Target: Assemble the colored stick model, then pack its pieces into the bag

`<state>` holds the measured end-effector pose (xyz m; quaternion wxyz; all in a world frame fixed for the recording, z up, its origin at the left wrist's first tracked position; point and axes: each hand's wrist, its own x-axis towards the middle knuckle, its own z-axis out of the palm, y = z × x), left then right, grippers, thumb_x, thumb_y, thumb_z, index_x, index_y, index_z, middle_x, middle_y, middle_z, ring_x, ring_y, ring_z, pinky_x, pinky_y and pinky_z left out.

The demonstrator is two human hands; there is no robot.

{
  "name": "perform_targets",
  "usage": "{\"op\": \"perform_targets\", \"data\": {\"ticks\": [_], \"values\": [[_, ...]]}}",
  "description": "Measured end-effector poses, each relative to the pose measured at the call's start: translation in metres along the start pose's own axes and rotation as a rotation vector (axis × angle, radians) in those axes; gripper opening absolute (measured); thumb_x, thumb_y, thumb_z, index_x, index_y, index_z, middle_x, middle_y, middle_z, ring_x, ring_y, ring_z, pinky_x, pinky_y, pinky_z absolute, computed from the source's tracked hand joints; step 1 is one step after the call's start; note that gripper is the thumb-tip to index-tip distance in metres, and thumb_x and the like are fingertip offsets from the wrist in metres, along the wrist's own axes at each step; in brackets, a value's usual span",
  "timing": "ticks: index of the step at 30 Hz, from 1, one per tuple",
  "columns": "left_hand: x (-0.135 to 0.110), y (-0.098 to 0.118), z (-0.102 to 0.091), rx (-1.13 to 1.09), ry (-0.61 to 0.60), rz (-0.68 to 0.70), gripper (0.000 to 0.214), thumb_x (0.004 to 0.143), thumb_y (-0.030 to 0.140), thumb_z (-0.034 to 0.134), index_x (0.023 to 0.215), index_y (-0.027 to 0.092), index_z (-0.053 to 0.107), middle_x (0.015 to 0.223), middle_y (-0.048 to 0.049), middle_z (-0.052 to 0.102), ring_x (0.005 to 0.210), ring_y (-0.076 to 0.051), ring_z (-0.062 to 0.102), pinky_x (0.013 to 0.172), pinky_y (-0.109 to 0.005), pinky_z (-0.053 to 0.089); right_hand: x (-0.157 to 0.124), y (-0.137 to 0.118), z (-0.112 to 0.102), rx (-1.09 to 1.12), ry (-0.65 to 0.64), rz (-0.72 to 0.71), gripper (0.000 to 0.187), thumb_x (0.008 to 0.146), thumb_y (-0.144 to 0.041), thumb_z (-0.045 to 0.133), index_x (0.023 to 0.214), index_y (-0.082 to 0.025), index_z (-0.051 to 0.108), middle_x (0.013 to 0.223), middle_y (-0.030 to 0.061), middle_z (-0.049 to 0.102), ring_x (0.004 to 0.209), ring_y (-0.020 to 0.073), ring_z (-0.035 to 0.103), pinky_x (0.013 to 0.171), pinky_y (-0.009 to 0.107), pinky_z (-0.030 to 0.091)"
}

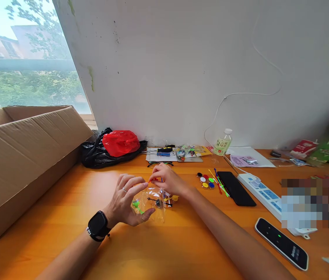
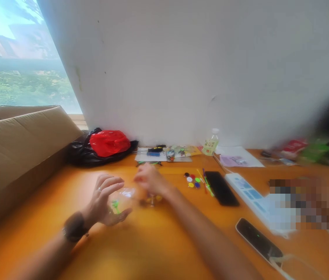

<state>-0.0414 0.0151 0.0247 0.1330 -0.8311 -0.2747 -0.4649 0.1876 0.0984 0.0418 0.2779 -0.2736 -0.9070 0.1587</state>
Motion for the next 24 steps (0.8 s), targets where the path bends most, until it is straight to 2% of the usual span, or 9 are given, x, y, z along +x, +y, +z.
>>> {"op": "perform_targets", "data": {"ticks": [3, 7, 11, 14, 18, 21, 24], "values": [[0.003, 0.001, 0.001, -0.021, 0.021, -0.021, 0.084, 0.072, 0.042, 0.085, 0.143, 0.029, 0.042, 0.117, -0.0115, 0.067, 0.100, -0.034, 0.064, 0.089, -0.052, 0.047, 0.002, -0.003, -0.017, 0.142, 0.109, 0.054, 0.013, 0.096, -0.015, 0.067, 0.093, -0.019, 0.079, 0.096, 0.0070, 0.073, 0.093, 0.0221, 0.065, 0.087, 0.034, 0.049], [-0.001, -0.002, 0.005, -0.062, -0.004, -0.170, 0.079, 0.077, 0.043, 0.082, 0.143, 0.027, 0.042, 0.121, -0.0130, 0.063, 0.106, -0.035, 0.061, 0.092, -0.053, 0.050, 0.003, -0.010, -0.051, 0.297, 0.290, 0.140, 0.014, 0.098, -0.027, 0.068, 0.108, -0.021, 0.075, 0.094, 0.0051, 0.075, 0.085, 0.0207, 0.070, 0.079, 0.032, 0.054], [-0.006, -0.007, 0.008, -0.095, -0.062, -0.280, 0.076, 0.081, 0.041, 0.082, 0.144, 0.026, 0.043, 0.125, -0.0135, 0.062, 0.110, -0.035, 0.059, 0.097, -0.052, 0.050, -0.003, -0.028, -0.090, 0.332, 0.393, 0.161, 0.017, 0.096, -0.038, 0.074, 0.098, -0.021, 0.078, 0.095, 0.0057, 0.078, 0.088, 0.0223, 0.071, 0.081, 0.034, 0.057], [-0.005, -0.009, 0.008, -0.111, -0.066, -0.297, 0.075, 0.083, 0.039, 0.083, 0.145, 0.026, 0.043, 0.127, -0.0130, 0.061, 0.113, -0.034, 0.058, 0.099, -0.051, 0.049, -0.012, -0.054, -0.116, 0.392, 0.326, 0.150, 0.019, 0.095, -0.039, 0.077, 0.101, -0.023, 0.083, 0.098, 0.0061, 0.079, 0.092, 0.0244, 0.072, 0.082, 0.037, 0.058], [-0.003, -0.006, 0.007, -0.113, -0.082, -0.281, 0.075, 0.083, 0.041, 0.083, 0.145, 0.026, 0.043, 0.126, -0.0127, 0.062, 0.111, -0.034, 0.059, 0.098, -0.051, 0.049, -0.021, -0.090, -0.135, 0.401, 0.137, 0.000, 0.011, 0.096, -0.031, 0.077, 0.100, -0.026, 0.086, 0.096, 0.0048, 0.078, 0.088, 0.0225, 0.072, 0.077, 0.035, 0.057], [-0.003, -0.005, 0.007, -0.113, -0.099, -0.276, 0.076, 0.083, 0.043, 0.082, 0.145, 0.026, 0.043, 0.126, -0.0129, 0.062, 0.112, -0.034, 0.059, 0.098, -0.051, 0.049, -0.022, -0.105, -0.130, 0.325, -0.023, -0.064, 0.015, 0.100, -0.026, 0.072, 0.105, -0.027, 0.086, 0.096, 0.0041, 0.077, 0.083, 0.0198, 0.070, 0.074, 0.033, 0.055], [-0.004, -0.005, 0.008, -0.125, -0.108, -0.266, 0.076, 0.083, 0.041, 0.081, 0.146, 0.026, 0.042, 0.127, -0.0134, 0.061, 0.112, -0.035, 0.058, 0.098, -0.052, 0.048, -0.018, -0.112, -0.112, 0.201, -0.092, -0.082, 0.021, 0.101, -0.018, 0.066, 0.105, -0.026, 0.085, 0.096, 0.0043, 0.076, 0.083, 0.0194, 0.068, 0.075, 0.033, 0.053]]}}
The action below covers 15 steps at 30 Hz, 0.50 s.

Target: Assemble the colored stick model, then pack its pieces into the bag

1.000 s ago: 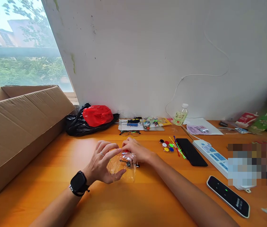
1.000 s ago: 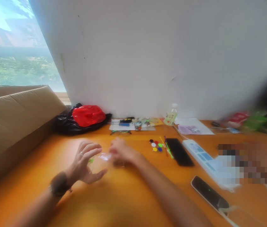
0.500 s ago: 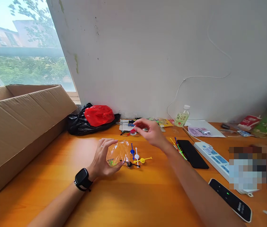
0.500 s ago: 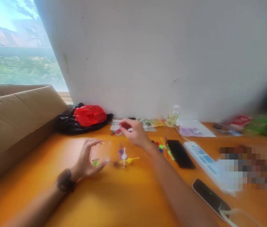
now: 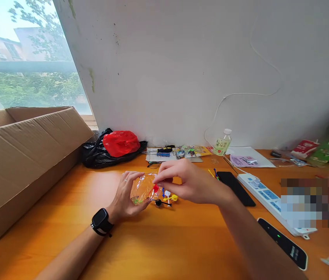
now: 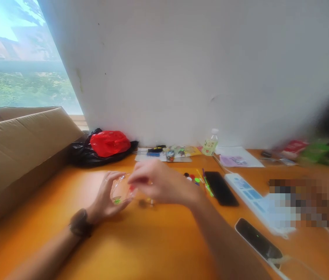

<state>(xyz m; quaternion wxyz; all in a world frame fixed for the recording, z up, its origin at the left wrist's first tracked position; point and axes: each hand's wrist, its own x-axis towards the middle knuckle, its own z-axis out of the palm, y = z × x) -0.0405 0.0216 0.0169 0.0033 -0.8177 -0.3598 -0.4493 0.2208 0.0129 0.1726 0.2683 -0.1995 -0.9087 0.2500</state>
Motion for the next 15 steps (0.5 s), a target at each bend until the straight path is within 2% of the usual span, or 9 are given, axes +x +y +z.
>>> {"op": "perform_targets", "data": {"ticks": [4, 7, 11, 15], "values": [[0.000, 0.000, 0.000, -0.014, -0.015, 0.015, 0.071, 0.085, 0.038, 0.078, 0.143, 0.025, 0.041, 0.127, -0.0133, 0.058, 0.110, -0.034, 0.056, 0.096, -0.050, 0.048, 0.009, 0.000, 0.022, -0.124, -0.005, -0.001, 0.025, 0.102, -0.012, 0.058, 0.101, -0.021, 0.081, 0.099, 0.0070, 0.073, 0.081, 0.0188, 0.065, 0.071, 0.031, 0.050], [0.001, 0.001, 0.001, -0.031, -0.014, 0.028, 0.069, 0.083, 0.040, 0.079, 0.139, 0.024, 0.042, 0.124, -0.0130, 0.057, 0.109, -0.033, 0.054, 0.094, -0.049, 0.048, 0.012, 0.000, 0.030, -0.193, 0.001, -0.036, 0.024, 0.103, -0.012, 0.057, 0.099, -0.019, 0.079, 0.099, 0.0081, 0.072, 0.082, 0.0189, 0.064, 0.070, 0.030, 0.047], [0.001, 0.001, 0.001, -0.074, -0.016, 0.019, 0.065, 0.083, 0.040, 0.078, 0.136, 0.023, 0.043, 0.122, -0.0122, 0.056, 0.107, -0.032, 0.054, 0.092, -0.048, 0.049, 0.012, 0.003, 0.035, -0.241, 0.046, -0.064, 0.019, 0.103, -0.011, 0.055, 0.103, -0.019, 0.073, 0.095, 0.0049, 0.074, 0.083, 0.0184, 0.065, 0.072, 0.029, 0.044], [0.001, 0.002, 0.002, -0.099, -0.031, 0.028, 0.063, 0.084, 0.037, 0.075, 0.135, 0.021, 0.043, 0.121, -0.0122, 0.055, 0.105, -0.031, 0.055, 0.093, -0.048, 0.049, 0.015, 0.010, 0.046, -0.444, 0.020, -0.093, 0.017, 0.103, -0.012, 0.057, 0.090, -0.018, 0.067, 0.084, 0.0025, 0.073, 0.075, 0.0177, 0.061, 0.068, 0.030, 0.037]]}}
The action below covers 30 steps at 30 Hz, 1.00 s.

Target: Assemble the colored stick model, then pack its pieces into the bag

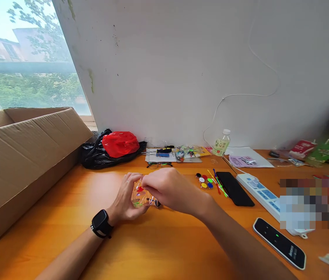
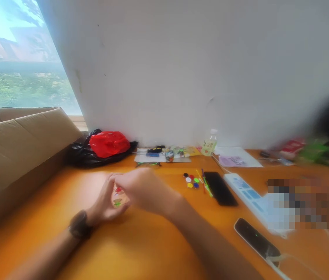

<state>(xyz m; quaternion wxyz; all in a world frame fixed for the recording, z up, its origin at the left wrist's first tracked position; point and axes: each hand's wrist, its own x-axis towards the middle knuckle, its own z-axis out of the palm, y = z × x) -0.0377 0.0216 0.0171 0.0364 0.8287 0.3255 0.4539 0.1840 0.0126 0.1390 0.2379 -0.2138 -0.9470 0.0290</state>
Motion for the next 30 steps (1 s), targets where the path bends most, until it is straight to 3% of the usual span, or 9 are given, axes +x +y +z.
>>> {"op": "perform_targets", "data": {"ticks": [5, 12, 17, 23, 27, 30], "values": [[0.000, -0.001, 0.001, -0.013, 0.022, 0.027, 0.062, 0.083, 0.036, 0.072, 0.135, 0.021, 0.043, 0.121, -0.0129, 0.056, 0.105, -0.032, 0.056, 0.092, -0.048, 0.049, 0.005, 0.000, 0.021, -0.239, -0.017, -0.114, 0.019, 0.094, -0.006, 0.060, 0.080, -0.017, 0.064, 0.086, 0.0048, 0.073, 0.082, 0.0203, 0.060, 0.076, 0.036, 0.032], [-0.002, -0.004, 0.002, 0.004, 0.046, 0.055, 0.068, 0.076, 0.031, 0.069, 0.138, 0.022, 0.042, 0.124, -0.0133, 0.056, 0.108, -0.033, 0.057, 0.094, -0.048, 0.049, 0.010, -0.014, 0.035, -0.326, -0.130, -0.016, 0.018, 0.086, 0.000, 0.058, 0.083, -0.016, 0.066, 0.082, 0.0066, 0.075, 0.075, 0.0203, 0.060, 0.085, 0.042, 0.030], [0.000, -0.003, 0.001, -0.005, 0.019, 0.037, 0.065, 0.075, 0.029, 0.068, 0.135, 0.022, 0.044, 0.122, -0.0128, 0.058, 0.107, -0.032, 0.058, 0.092, -0.048, 0.050, 0.012, -0.017, 0.033, -0.236, -0.195, 0.026, 0.020, 0.088, 0.000, 0.061, 0.083, -0.017, 0.069, 0.084, 0.0055, 0.076, 0.082, 0.0218, 0.064, 0.097, 0.044, 0.030], [0.001, -0.002, -0.001, 0.035, 0.026, 0.006, 0.062, 0.082, 0.035, 0.074, 0.134, 0.023, 0.043, 0.120, -0.0122, 0.058, 0.106, -0.032, 0.057, 0.092, -0.047, 0.050, 0.007, -0.007, 0.003, -0.031, -0.124, 0.084, 0.018, 0.098, -0.009, 0.060, 0.088, -0.017, 0.073, 0.084, 0.0025, 0.076, 0.079, 0.0180, 0.063, 0.102, 0.041, 0.032], [-0.003, -0.010, 0.002, 0.016, 0.038, -0.073, 0.063, 0.085, 0.047, 0.072, 0.135, 0.023, 0.043, 0.118, -0.0115, 0.056, 0.102, -0.031, 0.056, 0.090, -0.047, 0.051, 0.003, -0.002, -0.003, 0.115, -0.069, 0.080, 0.011, 0.098, -0.033, 0.076, 0.096, -0.022, 0.078, 0.094, 0.0022, 0.079, 0.099, 0.0231, 0.064, 0.103, 0.041, 0.033], [-0.007, -0.017, 0.006, -0.059, 0.022, -0.138, 0.071, 0.084, 0.056, 0.072, 0.140, 0.024, 0.040, 0.120, -0.0115, 0.054, 0.103, -0.031, 0.058, 0.090, -0.049, 0.053, 0.003, -0.001, 0.005, 0.137, -0.106, 0.079, 0.012, 0.093, -0.028, 0.082, 0.103, -0.023, 0.080, 0.104, 0.0028, 0.079, 0.111, 0.0251, 0.062, 0.106, 0.042, 0.033]]}}
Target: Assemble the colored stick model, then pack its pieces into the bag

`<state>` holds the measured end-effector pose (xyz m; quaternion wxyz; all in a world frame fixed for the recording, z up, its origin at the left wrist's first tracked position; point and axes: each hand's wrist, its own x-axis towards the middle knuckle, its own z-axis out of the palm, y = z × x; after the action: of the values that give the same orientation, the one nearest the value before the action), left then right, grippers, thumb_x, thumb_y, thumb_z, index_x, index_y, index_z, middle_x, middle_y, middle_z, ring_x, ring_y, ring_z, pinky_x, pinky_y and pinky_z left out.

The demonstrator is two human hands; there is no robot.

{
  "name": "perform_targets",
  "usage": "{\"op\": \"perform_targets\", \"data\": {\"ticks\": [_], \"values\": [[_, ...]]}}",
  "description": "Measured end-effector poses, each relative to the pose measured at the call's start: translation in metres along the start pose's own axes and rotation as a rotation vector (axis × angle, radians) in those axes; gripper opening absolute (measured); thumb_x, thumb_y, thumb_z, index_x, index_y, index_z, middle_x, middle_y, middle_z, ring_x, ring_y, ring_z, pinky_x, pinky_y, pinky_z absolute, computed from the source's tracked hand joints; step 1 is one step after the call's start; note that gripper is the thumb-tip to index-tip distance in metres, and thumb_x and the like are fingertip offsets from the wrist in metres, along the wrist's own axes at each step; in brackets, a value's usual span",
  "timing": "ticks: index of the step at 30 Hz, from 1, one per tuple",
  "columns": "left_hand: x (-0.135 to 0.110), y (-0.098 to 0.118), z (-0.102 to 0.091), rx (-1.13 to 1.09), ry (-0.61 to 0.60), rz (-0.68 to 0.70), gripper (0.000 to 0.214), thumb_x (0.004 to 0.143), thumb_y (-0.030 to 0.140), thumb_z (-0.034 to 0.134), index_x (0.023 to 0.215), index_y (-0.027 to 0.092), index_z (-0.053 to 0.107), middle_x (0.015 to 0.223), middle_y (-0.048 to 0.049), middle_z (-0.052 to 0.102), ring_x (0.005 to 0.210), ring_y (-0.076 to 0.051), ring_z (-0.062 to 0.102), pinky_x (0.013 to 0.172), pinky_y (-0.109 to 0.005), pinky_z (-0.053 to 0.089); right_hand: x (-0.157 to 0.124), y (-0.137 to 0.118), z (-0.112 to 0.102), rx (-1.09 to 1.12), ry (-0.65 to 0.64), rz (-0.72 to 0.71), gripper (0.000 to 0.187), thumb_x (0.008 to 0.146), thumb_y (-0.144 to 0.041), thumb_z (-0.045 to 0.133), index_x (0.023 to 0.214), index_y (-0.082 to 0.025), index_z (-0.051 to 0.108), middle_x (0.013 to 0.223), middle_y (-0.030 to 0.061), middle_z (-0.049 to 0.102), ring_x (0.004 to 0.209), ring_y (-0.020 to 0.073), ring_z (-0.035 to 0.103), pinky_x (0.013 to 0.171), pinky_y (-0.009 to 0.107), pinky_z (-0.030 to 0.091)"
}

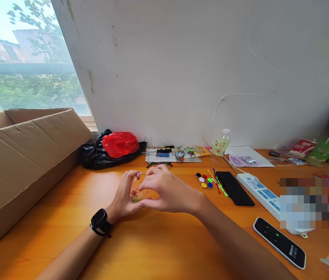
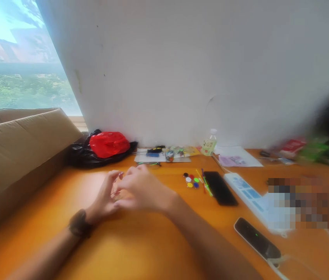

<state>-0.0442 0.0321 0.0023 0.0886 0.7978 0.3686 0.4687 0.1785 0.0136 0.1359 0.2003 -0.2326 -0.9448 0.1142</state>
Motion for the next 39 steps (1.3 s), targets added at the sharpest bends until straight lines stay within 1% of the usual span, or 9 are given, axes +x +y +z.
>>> {"op": "perform_targets", "data": {"ticks": [6, 9, 12, 15, 18, 23, 25, 30, 39], "values": [[0.001, 0.002, 0.001, -0.022, -0.037, -0.218, 0.076, 0.084, 0.052, 0.081, 0.143, 0.027, 0.039, 0.130, -0.0130, 0.054, 0.116, -0.033, 0.058, 0.078, -0.038, 0.058, 0.004, 0.010, 0.004, -0.029, -0.046, 0.103, 0.024, 0.097, -0.018, 0.073, 0.073, -0.017, 0.071, 0.086, 0.0059, 0.073, 0.106, 0.0255, 0.062, 0.110, 0.048, 0.032], [0.004, 0.003, -0.002, -0.022, -0.051, -0.211, 0.080, 0.083, 0.056, 0.083, 0.144, 0.027, 0.040, 0.132, -0.0127, 0.054, 0.122, -0.034, 0.057, 0.092, -0.044, 0.058, 0.003, 0.017, 0.001, 0.051, -0.050, 0.134, 0.025, 0.097, -0.020, 0.073, 0.074, -0.018, 0.067, 0.086, 0.0033, 0.072, 0.100, 0.0233, 0.063, 0.114, 0.052, 0.030], [0.006, -0.002, -0.004, -0.022, -0.066, -0.165, 0.083, 0.083, 0.056, 0.083, 0.147, 0.026, 0.040, 0.131, -0.0122, 0.056, 0.126, -0.034, 0.057, 0.108, -0.052, 0.050, 0.001, 0.025, 0.005, 0.159, -0.083, 0.149, 0.018, 0.101, -0.019, 0.066, 0.083, -0.019, 0.066, 0.084, -0.0012, 0.071, 0.086, 0.0181, 0.065, 0.119, 0.055, 0.026], [0.006, -0.008, -0.006, -0.065, -0.109, -0.193, 0.085, 0.085, 0.054, 0.082, 0.152, 0.025, 0.038, 0.132, -0.0129, 0.057, 0.124, -0.033, 0.060, 0.104, -0.050, 0.053, 0.001, 0.033, 0.016, 0.263, -0.058, 0.186, 0.003, 0.101, -0.023, 0.067, 0.101, -0.022, 0.064, 0.097, 0.0006, 0.074, 0.092, 0.0200, 0.069, 0.112, 0.049, 0.040], [0.006, -0.011, -0.008, -0.117, -0.147, -0.211, 0.084, 0.086, 0.053, 0.081, 0.153, 0.024, 0.040, 0.135, -0.0146, 0.059, 0.123, -0.033, 0.062, 0.099, -0.048, 0.056, 0.001, 0.041, 0.028, 0.344, -0.058, 0.192, 0.028, 0.096, -0.030, 0.077, 0.117, -0.024, 0.059, 0.109, 0.0038, 0.075, 0.106, 0.0243, 0.070, 0.107, 0.046, 0.047], [0.008, -0.009, -0.013, -0.106, -0.202, -0.189, 0.086, 0.084, 0.054, 0.084, 0.153, 0.025, 0.043, 0.144, -0.0174, 0.057, 0.129, -0.038, 0.061, 0.099, -0.051, 0.057, 0.002, 0.048, 0.040, 0.456, -0.160, 0.147, 0.047, 0.098, -0.024, 0.070, 0.140, -0.026, 0.048, 0.109, 0.0008, 0.080, 0.118, 0.0232, 0.068, 0.127, 0.059, 0.017], [0.009, -0.008, -0.015, -0.069, -0.214, -0.163, 0.088, 0.082, 0.055, 0.085, 0.154, 0.025, 0.043, 0.145, -0.0179, 0.057, 0.131, -0.039, 0.060, 0.101, -0.052, 0.056, 0.002, 0.051, 0.042, 0.475, -0.187, 0.161, 0.051, 0.099, -0.019, 0.066, 0.145, -0.026, 0.047, 0.103, -0.0006, 0.081, 0.112, 0.0215, 0.070, 0.126, 0.057, 0.018], [0.011, -0.004, -0.017, 0.022, -0.265, -0.101, 0.097, 0.076, 0.056, 0.088, 0.155, 0.025, 0.042, 0.147, -0.0177, 0.056, 0.132, -0.041, 0.057, 0.110, -0.057, 0.049, 0.001, 0.051, 0.040, 0.511, -0.180, 0.201, 0.052, 0.096, -0.014, 0.063, 0.145, -0.027, 0.051, 0.094, -0.0021, 0.080, 0.092, 0.0192, 0.072, 0.100, 0.035, 0.050], [0.012, -0.012, -0.026, 0.126, -0.389, -0.099, 0.088, 0.071, 0.027, 0.078, 0.152, 0.024, 0.045, 0.128, -0.0109, 0.063, 0.113, -0.035, 0.063, 0.100, -0.051, 0.053, 0.001, 0.052, 0.020, 0.303, 0.082, 0.320, 0.016, 0.095, -0.030, 0.071, 0.106, -0.020, 0.066, 0.095, 0.0019, 0.076, 0.078, 0.0162, 0.065, 0.069, 0.025, 0.046]]}}
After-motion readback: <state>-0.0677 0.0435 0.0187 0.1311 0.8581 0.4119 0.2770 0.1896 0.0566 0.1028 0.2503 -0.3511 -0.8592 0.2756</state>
